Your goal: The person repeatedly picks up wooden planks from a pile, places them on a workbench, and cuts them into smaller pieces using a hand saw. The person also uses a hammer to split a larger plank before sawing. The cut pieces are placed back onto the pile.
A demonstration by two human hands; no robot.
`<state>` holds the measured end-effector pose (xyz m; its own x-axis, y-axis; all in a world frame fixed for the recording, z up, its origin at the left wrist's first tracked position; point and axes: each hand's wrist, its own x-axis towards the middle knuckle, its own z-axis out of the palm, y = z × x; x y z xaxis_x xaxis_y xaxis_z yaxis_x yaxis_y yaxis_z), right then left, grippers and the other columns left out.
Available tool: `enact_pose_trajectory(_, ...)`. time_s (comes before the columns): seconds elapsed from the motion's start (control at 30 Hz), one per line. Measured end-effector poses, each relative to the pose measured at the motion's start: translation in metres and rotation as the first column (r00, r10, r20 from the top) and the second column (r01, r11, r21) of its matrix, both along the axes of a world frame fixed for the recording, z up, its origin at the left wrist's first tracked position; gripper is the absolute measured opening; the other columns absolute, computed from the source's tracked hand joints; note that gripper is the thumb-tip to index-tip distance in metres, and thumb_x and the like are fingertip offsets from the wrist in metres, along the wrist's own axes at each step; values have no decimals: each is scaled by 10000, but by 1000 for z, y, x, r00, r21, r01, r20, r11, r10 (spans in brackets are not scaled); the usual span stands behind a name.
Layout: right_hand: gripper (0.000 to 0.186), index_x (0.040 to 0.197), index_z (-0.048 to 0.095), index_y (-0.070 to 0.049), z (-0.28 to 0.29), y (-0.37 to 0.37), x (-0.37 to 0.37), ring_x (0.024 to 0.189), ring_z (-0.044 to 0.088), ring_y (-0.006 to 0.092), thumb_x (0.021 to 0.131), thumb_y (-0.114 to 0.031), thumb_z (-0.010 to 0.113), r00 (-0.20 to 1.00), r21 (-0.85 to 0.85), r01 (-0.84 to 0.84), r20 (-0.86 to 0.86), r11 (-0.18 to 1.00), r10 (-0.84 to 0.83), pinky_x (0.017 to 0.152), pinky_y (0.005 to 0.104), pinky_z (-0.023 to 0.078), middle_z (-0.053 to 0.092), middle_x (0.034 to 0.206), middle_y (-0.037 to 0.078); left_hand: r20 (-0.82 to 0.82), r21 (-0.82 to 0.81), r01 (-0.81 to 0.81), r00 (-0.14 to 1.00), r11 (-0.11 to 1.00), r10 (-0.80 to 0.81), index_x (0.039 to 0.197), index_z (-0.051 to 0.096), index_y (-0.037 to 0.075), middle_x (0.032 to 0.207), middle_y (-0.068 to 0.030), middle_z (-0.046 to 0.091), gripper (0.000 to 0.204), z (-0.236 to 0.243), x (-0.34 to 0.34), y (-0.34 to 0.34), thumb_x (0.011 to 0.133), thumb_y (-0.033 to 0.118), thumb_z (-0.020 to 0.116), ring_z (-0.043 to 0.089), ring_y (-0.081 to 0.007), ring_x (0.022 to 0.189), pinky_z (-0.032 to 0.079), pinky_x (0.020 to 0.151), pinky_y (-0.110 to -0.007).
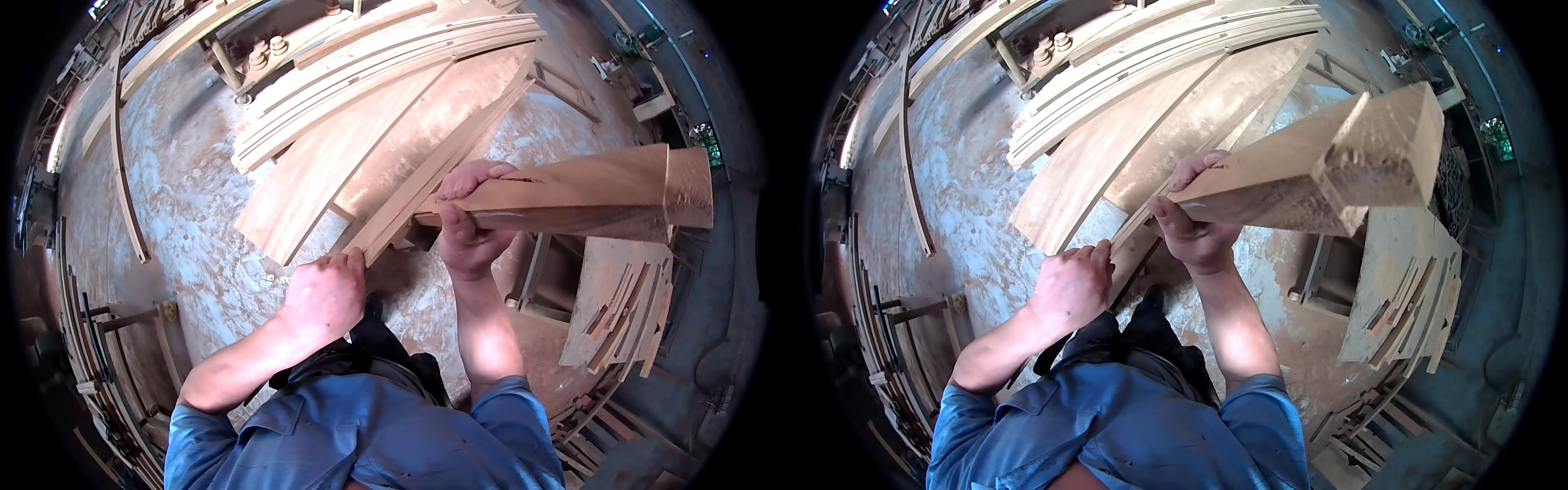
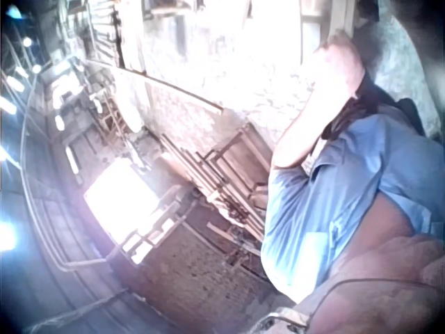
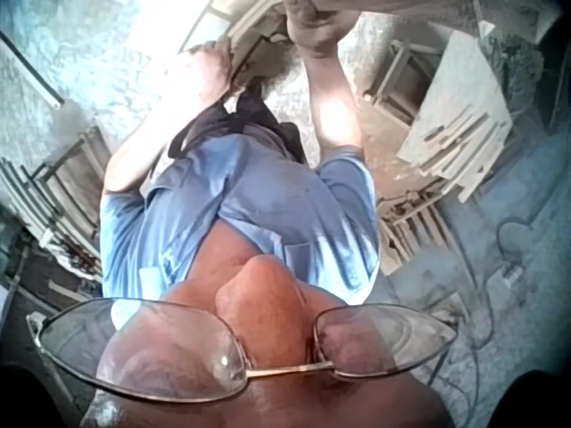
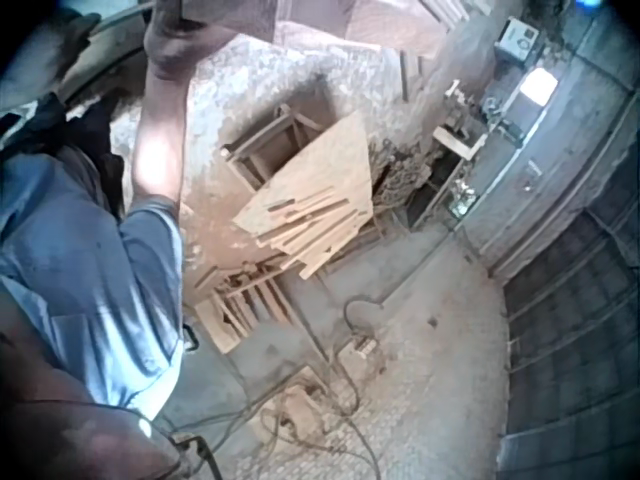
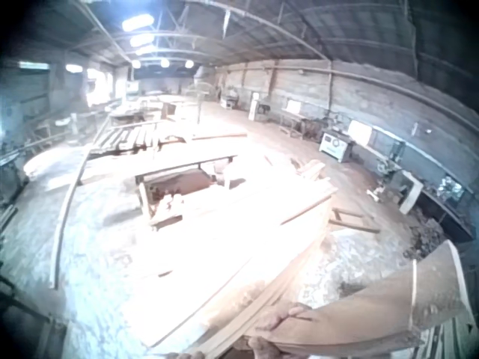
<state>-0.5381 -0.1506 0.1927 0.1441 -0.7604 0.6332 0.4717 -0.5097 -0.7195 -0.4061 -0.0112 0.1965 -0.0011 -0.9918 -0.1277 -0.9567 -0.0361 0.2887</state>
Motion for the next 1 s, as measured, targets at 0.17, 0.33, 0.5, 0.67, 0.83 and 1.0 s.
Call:
enact_pose_trajectory(0.17, 601, 1184, 377, -34, 2, -10, -1, 778, 507, 135, 795, -194, 806, 999, 68, -39, -31, 997, 41, 732, 302, 468, 504, 900, 37, 21, -120, -2, 1000, 993, 5, 852, 549, 12, 692, -130, 637, 110, 1, -1, 2, 753, 60, 556, 669, -273, 650, 542, 578, -352)
enact_pose_trajectory(0.33, 564, 1128, 382, -67, 1, -12, 5, 778, 525, 127, 808, -269, 800, 997, -41, 21, -80, 999, -24, 826, 378, 486, 506, 879, 6, -87, -95, -9, 996, 995, 1, 855, 557, 1, 707, -158, 653, 120, -7, 3, 3, 749, 59, 555, 681, -298, 649, 547, 587, -374)
enact_pose_trajectory(0.5, 595, 1029, 422, -44, 3, -8, 13, 768, 479, 99, 762, -390, 826, 990, 38, 87, -111, 996, -82, 808, 324, 466, 504, 863, 23, -63, 0, -13, 998, 1000, 13, 868, 565, -8, 704, -171, 667, 134, 6, 3, 3, 754, 57, 541, 690, -319, 654, 554, 621, -388)
enact_pose_trajectory(0.67, 551, 1116, 371, -58, 4, -18, 7, 878, 520, 116, 840, -334, 761, 975, -66, 59, -211, 996, -72, 1017, 414, 408, 497, 908, -5, -96, 33, -27, 995, 999, 30, 864, 577, -15, 703, -203, 672, 146, 10, 5, -2, 766, 83, 534, 696, -340, 694, 556, 663, -407)
enact_pose_trajectory(0.83, 404, 1124, 374, -28, 13, -16, 11, 867, 524, 101, 829, -43, 650, 930, 144, 56, -367, 988, 1, 824, 284, 466, 518, 927, 22, -93, -147, 35, 995, 989, -49, 869, 607, -15, 740, -211, 678, 163, 5, 16, 1, 781, 97, 528, 691, -360, 716, 556, 692, -430)
enact_pose_trajectory(1.0, 361, 1111, 458, -13, 62, -11, 21, 786, 557, 92, 833, -45, 686, 961, 125, 18, -277, 992, 18, 714, 234, 482, 573, 911, 44, -10, -197, 23, 1000, 980, -25, 880, 612, -11, 762, -210, 683, 179, 15, 19, 5, 808, 114, 504, 690, -360, 730, 554, 700, -441)
